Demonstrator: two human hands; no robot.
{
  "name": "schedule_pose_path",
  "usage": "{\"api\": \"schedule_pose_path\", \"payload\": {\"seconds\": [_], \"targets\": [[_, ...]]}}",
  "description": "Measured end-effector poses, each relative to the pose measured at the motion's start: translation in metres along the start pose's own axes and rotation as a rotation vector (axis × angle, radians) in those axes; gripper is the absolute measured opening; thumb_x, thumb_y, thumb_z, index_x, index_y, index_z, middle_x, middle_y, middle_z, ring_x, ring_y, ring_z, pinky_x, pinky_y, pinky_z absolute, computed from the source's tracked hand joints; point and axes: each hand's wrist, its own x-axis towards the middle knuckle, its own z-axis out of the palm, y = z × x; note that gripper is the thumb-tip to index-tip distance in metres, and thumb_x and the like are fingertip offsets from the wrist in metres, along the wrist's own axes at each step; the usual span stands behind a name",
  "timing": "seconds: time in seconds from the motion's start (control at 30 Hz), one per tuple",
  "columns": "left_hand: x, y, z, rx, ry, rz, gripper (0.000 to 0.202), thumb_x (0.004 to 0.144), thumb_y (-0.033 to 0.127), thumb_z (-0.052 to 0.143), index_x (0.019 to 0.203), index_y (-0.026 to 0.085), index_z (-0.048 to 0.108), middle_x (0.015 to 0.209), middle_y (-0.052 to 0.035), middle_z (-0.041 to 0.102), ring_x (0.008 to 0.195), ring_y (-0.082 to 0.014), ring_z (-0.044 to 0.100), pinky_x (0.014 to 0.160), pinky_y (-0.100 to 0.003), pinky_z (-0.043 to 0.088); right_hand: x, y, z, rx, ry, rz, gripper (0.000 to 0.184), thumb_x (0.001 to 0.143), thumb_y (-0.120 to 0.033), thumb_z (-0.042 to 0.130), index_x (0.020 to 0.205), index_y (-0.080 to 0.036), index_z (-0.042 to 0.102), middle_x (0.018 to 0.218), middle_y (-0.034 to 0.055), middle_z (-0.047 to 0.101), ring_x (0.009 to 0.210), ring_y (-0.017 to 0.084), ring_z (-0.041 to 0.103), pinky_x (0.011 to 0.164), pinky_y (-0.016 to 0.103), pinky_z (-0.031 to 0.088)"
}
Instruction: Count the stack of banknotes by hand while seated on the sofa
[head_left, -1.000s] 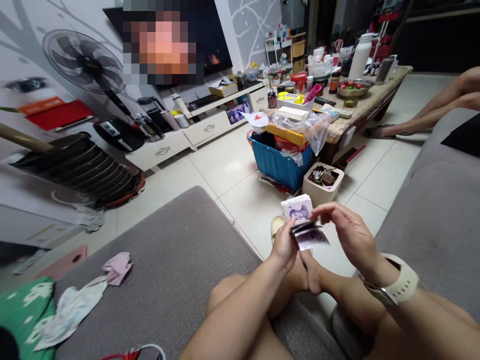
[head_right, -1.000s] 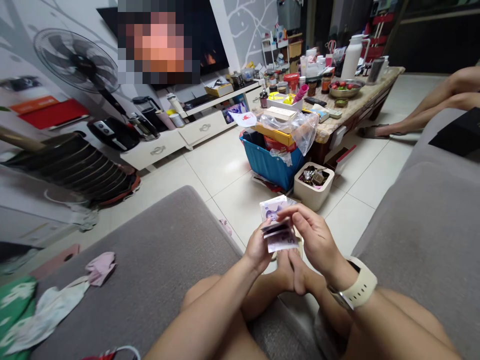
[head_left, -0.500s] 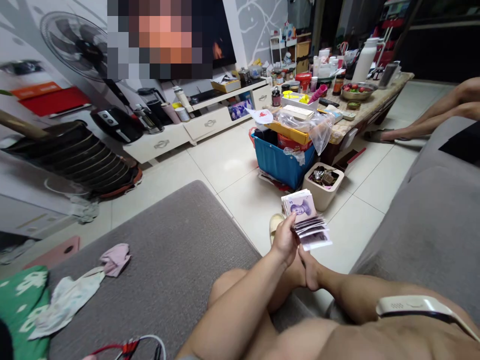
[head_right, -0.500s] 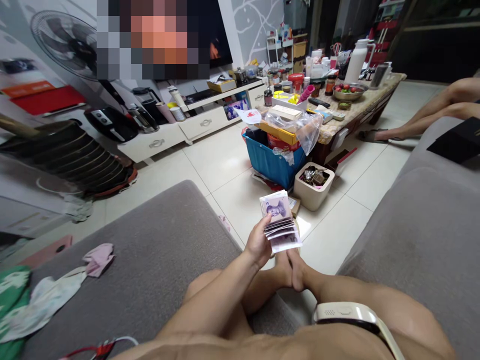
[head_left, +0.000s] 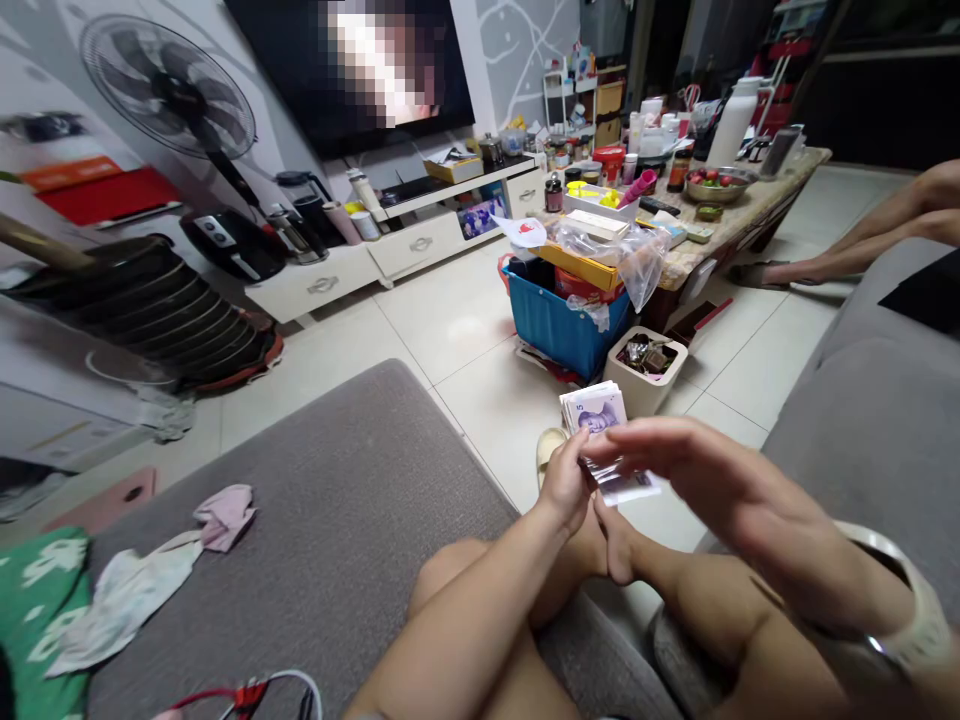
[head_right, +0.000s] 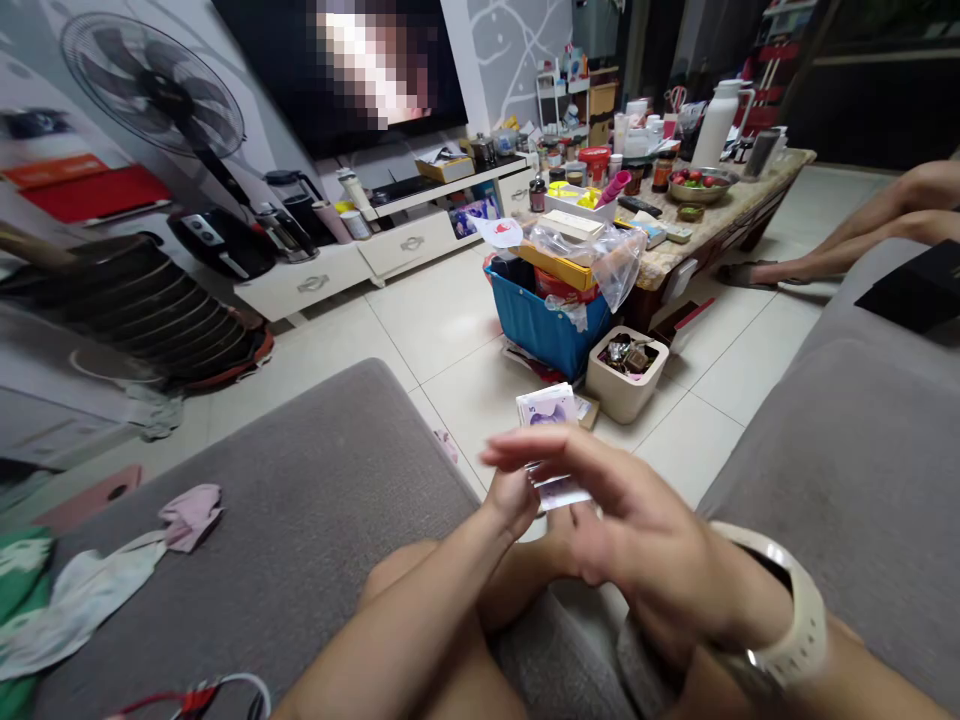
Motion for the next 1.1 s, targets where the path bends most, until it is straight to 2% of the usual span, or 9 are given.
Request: {"api": "schedule_pose_path", "payload": {"seconds": [0.1, 0.2, 0.3, 0.4, 0.57, 0.8, 0.97, 1.1], "targets": [[0.001, -0.002, -0.001, 0.041, -0.005, -0.029, 0.037, 0.077, 0.036, 0.063, 0.100, 0.008, 0.067, 0.088, -0.0130, 0.072, 0.084, -0.0272, 0.067, 0.080, -0.039, 0.051, 0.017, 0.039, -0.034, -0.047, 0.179, 0.097, 0.030, 0.078, -0.050, 0.064, 0.088, -0.023, 0.068, 0.089, 0.0082, 0.066, 0.087, 0.025, 0.060, 0.076, 0.036, 0.048], [0.004, -0.004, 0.000, 0.066, 0.001, -0.032, 0.036, 0.075, 0.035, 0.066, 0.097, 0.007, 0.068, 0.087, -0.0134, 0.072, 0.082, -0.0259, 0.068, 0.079, -0.037, 0.051, 0.026, 0.088, -0.065, -0.125, 0.421, 0.213, 0.030, 0.076, -0.049, 0.065, 0.073, -0.019, 0.062, 0.071, 0.0040, 0.060, 0.067, 0.017, 0.053, 0.065, 0.030, 0.043], [0.005, -0.006, 0.002, 0.090, -0.009, -0.031, 0.032, 0.072, 0.032, 0.068, 0.092, 0.007, 0.069, 0.082, -0.0130, 0.072, 0.077, -0.0254, 0.069, 0.076, -0.035, 0.051, 0.026, 0.117, -0.080, -0.157, 0.471, 0.321, 0.035, 0.074, -0.052, 0.065, 0.074, -0.017, 0.061, 0.068, 0.0022, 0.058, 0.062, 0.014, 0.048, 0.060, 0.028, 0.040], [0.005, -0.008, 0.003, 0.108, -0.013, -0.031, 0.030, 0.069, 0.030, 0.071, 0.089, 0.007, 0.069, 0.080, -0.0129, 0.072, 0.073, -0.0249, 0.068, 0.074, -0.035, 0.051, 0.026, 0.122, -0.075, -0.116, 0.425, 0.350, 0.039, 0.074, -0.055, 0.064, 0.075, -0.016, 0.061, 0.067, 0.0016, 0.058, 0.060, 0.013, 0.047, 0.059, 0.027, 0.039], [0.007, -0.012, 0.001, 0.123, -0.038, -0.018, 0.034, 0.068, 0.032, 0.072, 0.090, 0.007, 0.069, 0.080, -0.0139, 0.072, 0.076, -0.0267, 0.069, 0.079, -0.038, 0.050, 0.026, 0.119, -0.051, -0.058, 0.334, 0.325, 0.038, 0.074, -0.053, 0.065, 0.069, -0.016, 0.058, 0.065, 0.0005, 0.057, 0.059, 0.012, 0.048, 0.056, 0.025, 0.038], [0.006, -0.018, -0.002, 0.111, -0.091, -0.002, 0.034, 0.069, 0.030, 0.072, 0.094, 0.008, 0.068, 0.088, -0.0137, 0.072, 0.083, -0.0276, 0.069, 0.085, -0.041, 0.050, 0.021, 0.132, -0.037, -0.070, 0.384, 0.333, 0.033, 0.073, -0.047, 0.067, 0.076, -0.015, 0.061, 0.069, 0.0013, 0.061, 0.062, 0.014, 0.053, 0.058, 0.027, 0.040], [0.005, -0.017, -0.001, 0.095, -0.074, -0.010, 0.032, 0.070, 0.031, 0.072, 0.091, 0.008, 0.068, 0.086, -0.0141, 0.073, 0.086, -0.0292, 0.069, 0.085, -0.042, 0.051, 0.021, 0.128, -0.035, -0.086, 0.428, 0.313, 0.033, 0.075, -0.047, 0.066, 0.068, -0.017, 0.055, 0.062, -0.0008, 0.055, 0.059, 0.013, 0.049, 0.054, 0.025, 0.038], [0.007, -0.016, 0.002, 0.023, -0.051, -0.018, 0.036, 0.075, 0.037, 0.065, 0.097, 0.007, 0.068, 0.089, -0.0150, 0.073, 0.092, -0.0297, 0.068, 0.088, -0.042, 0.050, 0.021, 0.122, -0.034, -0.078, 0.419, 0.310, 0.034, 0.076, -0.050, 0.063, 0.069, -0.018, 0.055, 0.061, -0.0005, 0.055, 0.057, 0.013, 0.048, 0.053, 0.025, 0.037]]}}
